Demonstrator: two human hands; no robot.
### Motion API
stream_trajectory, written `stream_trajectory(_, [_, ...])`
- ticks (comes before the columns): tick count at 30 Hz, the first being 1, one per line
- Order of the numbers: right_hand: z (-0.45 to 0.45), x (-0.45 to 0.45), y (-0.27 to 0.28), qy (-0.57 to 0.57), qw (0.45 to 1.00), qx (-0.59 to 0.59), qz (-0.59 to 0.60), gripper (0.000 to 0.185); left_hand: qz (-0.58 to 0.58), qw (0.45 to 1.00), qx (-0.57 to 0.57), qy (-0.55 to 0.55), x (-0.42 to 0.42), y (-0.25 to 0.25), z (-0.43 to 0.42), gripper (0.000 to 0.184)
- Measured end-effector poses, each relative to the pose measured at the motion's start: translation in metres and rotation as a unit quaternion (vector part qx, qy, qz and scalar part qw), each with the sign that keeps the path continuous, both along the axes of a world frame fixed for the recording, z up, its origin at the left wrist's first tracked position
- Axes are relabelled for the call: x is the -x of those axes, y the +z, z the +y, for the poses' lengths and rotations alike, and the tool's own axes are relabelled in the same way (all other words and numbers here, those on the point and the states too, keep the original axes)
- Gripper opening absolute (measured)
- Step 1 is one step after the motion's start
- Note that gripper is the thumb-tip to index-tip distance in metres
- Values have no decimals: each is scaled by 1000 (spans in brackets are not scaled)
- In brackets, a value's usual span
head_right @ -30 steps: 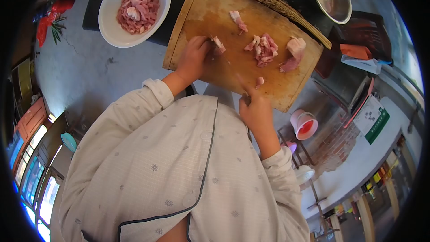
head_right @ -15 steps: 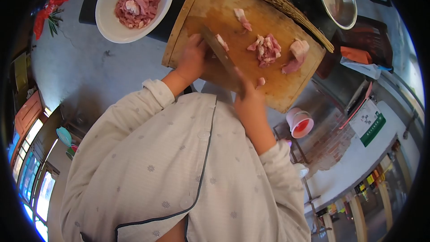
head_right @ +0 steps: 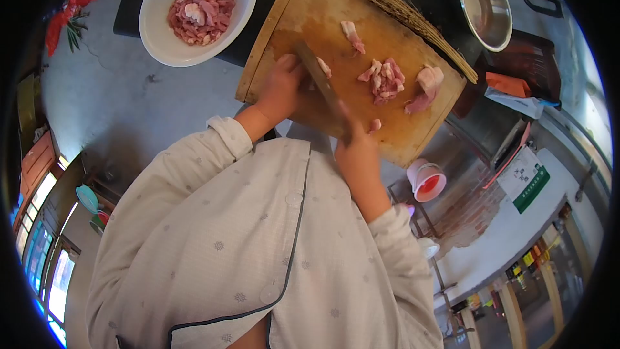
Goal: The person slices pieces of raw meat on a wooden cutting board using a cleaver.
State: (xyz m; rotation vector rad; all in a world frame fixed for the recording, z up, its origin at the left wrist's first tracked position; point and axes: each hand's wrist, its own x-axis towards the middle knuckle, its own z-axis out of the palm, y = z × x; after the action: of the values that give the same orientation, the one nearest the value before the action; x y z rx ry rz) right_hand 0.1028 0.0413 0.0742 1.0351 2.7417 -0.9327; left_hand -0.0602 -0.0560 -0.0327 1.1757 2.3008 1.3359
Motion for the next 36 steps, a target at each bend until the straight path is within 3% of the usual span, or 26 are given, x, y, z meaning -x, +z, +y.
stream_trajectory(3, [-4, -6, 4, -36, 998, 38, -42, 31, 2, 1000, -21, -13, 4, 6, -2, 13])
stream_trajectory(6, [5, 24, -11, 44, 998, -31, -15, 29, 31, 999, -23, -6, 1, 8, -3, 13])
stream_trajectory(9, [25, 54, -30, 1, 998, 48, 31, 26, 33, 999, -36, -4, 0, 6, -4, 16])
stream_trajectory(12, [51, 66, -6, -56, 981, 171, -72, 32, 19, 999, -37, 0, 0, 13, -6, 18])
stream_trajectory(15, [49, 42, -3, -28, 995, 85, -37, 30, 37, 999, -19, 15, -3, 11, -4, 17])
stream_trajectory(24, [17, -10, 31, 2, 993, 73, -95, 54, -2, 999, 42, -15, -3, 15, -3, 17])
stream_trajectory(27, [18, -3, 25, 5, 992, 79, -99, 45, 14, 1000, 8, 1, -4, 11, -2, 17])
stream_trajectory(30, [15, 33, -6, 1, 997, 62, -55, 22, 47, 998, -9, 27, -5, 12, 0, 16])
stream_trajectory(33, [10, 67, -14, 5, 997, 50, -50, 23, 37, 999, 1, 25, -4, 11, -2, 16])
stream_trajectory(36, [13, 46, 0, 4, 993, 62, -101, 24, 36, 999, -2, 25, -4, 11, -3, 15])
